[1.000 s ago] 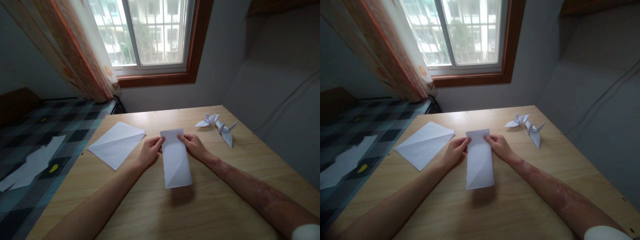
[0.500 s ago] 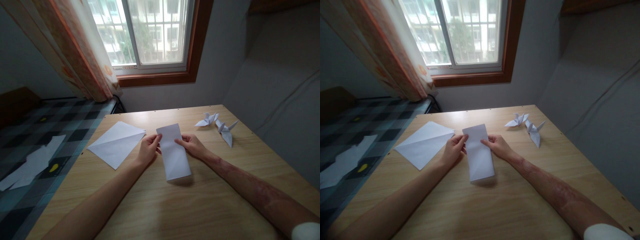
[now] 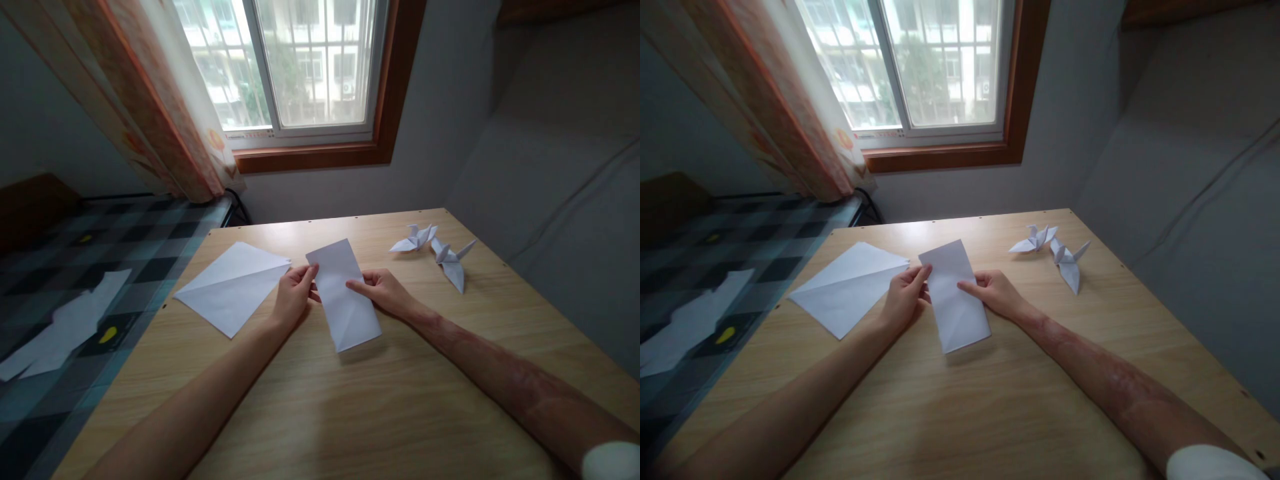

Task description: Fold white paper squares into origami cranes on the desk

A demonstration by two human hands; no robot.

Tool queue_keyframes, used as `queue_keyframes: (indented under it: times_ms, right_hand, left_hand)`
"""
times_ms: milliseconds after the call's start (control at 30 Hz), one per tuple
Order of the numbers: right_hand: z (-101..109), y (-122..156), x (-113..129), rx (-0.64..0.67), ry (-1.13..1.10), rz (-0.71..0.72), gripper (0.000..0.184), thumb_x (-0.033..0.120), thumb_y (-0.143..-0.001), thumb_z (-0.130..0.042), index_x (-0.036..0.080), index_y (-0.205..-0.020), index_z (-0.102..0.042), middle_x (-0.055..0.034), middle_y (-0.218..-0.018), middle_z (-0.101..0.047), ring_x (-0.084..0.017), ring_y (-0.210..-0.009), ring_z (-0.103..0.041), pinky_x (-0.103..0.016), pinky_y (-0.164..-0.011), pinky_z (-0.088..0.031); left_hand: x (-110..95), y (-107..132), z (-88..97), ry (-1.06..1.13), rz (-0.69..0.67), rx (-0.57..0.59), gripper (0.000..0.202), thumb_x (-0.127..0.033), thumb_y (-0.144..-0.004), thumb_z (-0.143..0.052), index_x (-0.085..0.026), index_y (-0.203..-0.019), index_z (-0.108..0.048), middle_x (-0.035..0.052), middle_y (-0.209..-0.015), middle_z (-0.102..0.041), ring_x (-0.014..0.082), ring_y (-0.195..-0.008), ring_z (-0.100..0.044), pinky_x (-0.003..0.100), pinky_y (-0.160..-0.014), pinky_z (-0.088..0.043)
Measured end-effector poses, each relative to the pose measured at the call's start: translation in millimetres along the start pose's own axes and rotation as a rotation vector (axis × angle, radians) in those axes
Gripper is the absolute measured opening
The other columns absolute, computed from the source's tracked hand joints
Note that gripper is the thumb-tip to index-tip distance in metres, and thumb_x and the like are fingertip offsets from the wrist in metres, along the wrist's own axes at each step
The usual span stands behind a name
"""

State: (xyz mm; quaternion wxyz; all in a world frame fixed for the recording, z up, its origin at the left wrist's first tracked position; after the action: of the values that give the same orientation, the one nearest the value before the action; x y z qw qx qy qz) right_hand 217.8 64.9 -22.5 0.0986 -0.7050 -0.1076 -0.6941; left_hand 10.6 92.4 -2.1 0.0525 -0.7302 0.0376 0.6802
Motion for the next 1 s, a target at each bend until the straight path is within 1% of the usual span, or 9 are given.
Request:
queue_keyframes:
  times_ms: [167, 267, 367, 433, 633, 767, 833, 900, 1000]
  right_hand:
    - [3, -1, 2, -0.045, 0.003, 0.031, 0.049, 0.062, -0.086, -0.087, 0.014, -0.099, -0.085, -0.0091, -0.097, -0.086, -0.024, -0.078, -0.077, -0.030, -0.064, -0.057]
    - [4, -1, 2, -0.072, -0.057, 0.040, 0.049, 0.061, -0.085, -0.089, 0.015, -0.103, -0.085, -0.0090, -0.099, -0.086, -0.025, -0.080, -0.078, -0.031, -0.068, -0.060]
    - [7, -2, 1, -0.105, -0.100, 0.045, 0.051, 0.060, -0.084, -0.090, 0.016, -0.108, -0.085, -0.0095, -0.101, -0.086, -0.027, -0.085, -0.080, -0.034, -0.074, -0.062]
    - [7, -2, 0, -0.107, -0.084, 0.044, 0.051, 0.062, -0.085, -0.088, 0.015, -0.106, -0.085, -0.0097, -0.099, -0.086, -0.027, -0.083, -0.079, -0.034, -0.072, -0.062]
    - [2, 0, 2, -0.021, 0.060, 0.032, 0.056, 0.071, -0.089, -0.080, 0.015, -0.097, -0.085, -0.0084, -0.091, -0.084, -0.025, -0.077, -0.075, -0.031, -0.064, -0.056]
    - [3, 0, 2, -0.029, 0.084, 0.021, 0.061, 0.075, -0.086, -0.080, 0.015, -0.097, -0.085, -0.0078, -0.083, -0.082, -0.025, -0.075, -0.073, -0.030, -0.059, -0.054]
    - [3, 0, 1, -0.033, 0.084, 0.016, 0.062, 0.075, -0.086, -0.080, 0.015, -0.098, -0.086, -0.0078, -0.082, -0.081, -0.025, -0.073, -0.072, -0.029, -0.057, -0.052]
    - [3, 0, 1, -0.023, 0.088, 0.017, 0.061, 0.075, -0.086, -0.080, 0.015, -0.098, -0.086, -0.0077, -0.083, -0.082, -0.024, -0.073, -0.072, -0.030, -0.058, -0.053]
    - [1, 0, 3, 0.006, 0.093, 0.027, 0.058, 0.072, -0.088, -0.081, 0.015, -0.100, -0.087, -0.0069, -0.089, -0.084, -0.024, -0.076, -0.074, -0.030, -0.064, -0.055]
  left_hand:
    - [2, 0, -6.9, 0.013, 0.018, 0.071, 0.056, -0.072, -0.085, -0.079, -0.016, -0.089, -0.072, 0.0009, -0.068, -0.069, 0.0136, -0.052, -0.064, 0.023, -0.048, -0.054]
    - [1, 3, -15.6, -0.014, 0.020, 0.160, 0.055, -0.072, -0.089, -0.076, -0.017, -0.089, -0.070, 0.0009, -0.071, -0.070, 0.0139, -0.055, -0.065, 0.022, -0.048, -0.054]
    - [2, 8, -22.4, -0.065, 0.031, 0.247, 0.054, -0.071, -0.089, -0.077, -0.017, -0.086, -0.070, 0.0009, -0.070, -0.070, 0.0136, -0.056, -0.064, 0.021, -0.048, -0.050]
    - [3, 9, -23.4, -0.099, 0.029, 0.275, 0.054, -0.070, -0.090, -0.077, -0.016, -0.086, -0.073, 0.0018, -0.070, -0.070, 0.0141, -0.058, -0.063, 0.021, -0.049, -0.050]
    - [4, 2, -14.1, -0.076, -0.030, 0.201, 0.055, -0.070, -0.092, -0.075, -0.015, -0.087, -0.075, 0.0042, -0.074, -0.073, 0.0157, -0.060, -0.064, 0.024, -0.054, -0.048]
    - [4, 1, -13.5, -0.044, -0.028, 0.184, 0.054, -0.070, -0.090, -0.077, -0.015, -0.091, -0.076, 0.0043, -0.077, -0.074, 0.0169, -0.063, -0.065, 0.025, -0.056, -0.050]
    - [1, 2, -13.7, -0.044, -0.034, 0.176, 0.054, -0.070, -0.089, -0.078, -0.016, -0.089, -0.075, 0.0038, -0.076, -0.073, 0.0168, -0.063, -0.065, 0.025, -0.056, -0.050]
    - [-2, 2, -12.8, -0.055, -0.047, 0.152, 0.055, -0.070, -0.087, -0.079, -0.016, -0.084, -0.074, 0.0028, -0.072, -0.071, 0.0157, -0.060, -0.062, 0.025, -0.054, -0.049]
    - [-4, 1, -8.2, -0.060, -0.053, 0.080, 0.056, -0.070, -0.086, -0.080, -0.016, -0.079, -0.071, 0.0012, -0.068, -0.067, 0.0136, -0.056, -0.058, 0.024, -0.052, -0.046]
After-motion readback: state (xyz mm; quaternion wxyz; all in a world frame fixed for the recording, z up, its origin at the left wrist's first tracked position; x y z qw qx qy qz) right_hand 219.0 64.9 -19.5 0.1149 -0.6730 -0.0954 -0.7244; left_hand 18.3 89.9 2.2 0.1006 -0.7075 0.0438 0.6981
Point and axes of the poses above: each hand's wrist, its own y-axis away from the middle knuckle, its own z-axis out of the back of the hand, x = y × z, the point moved 7 cm from there along -y, towards the middle knuckle
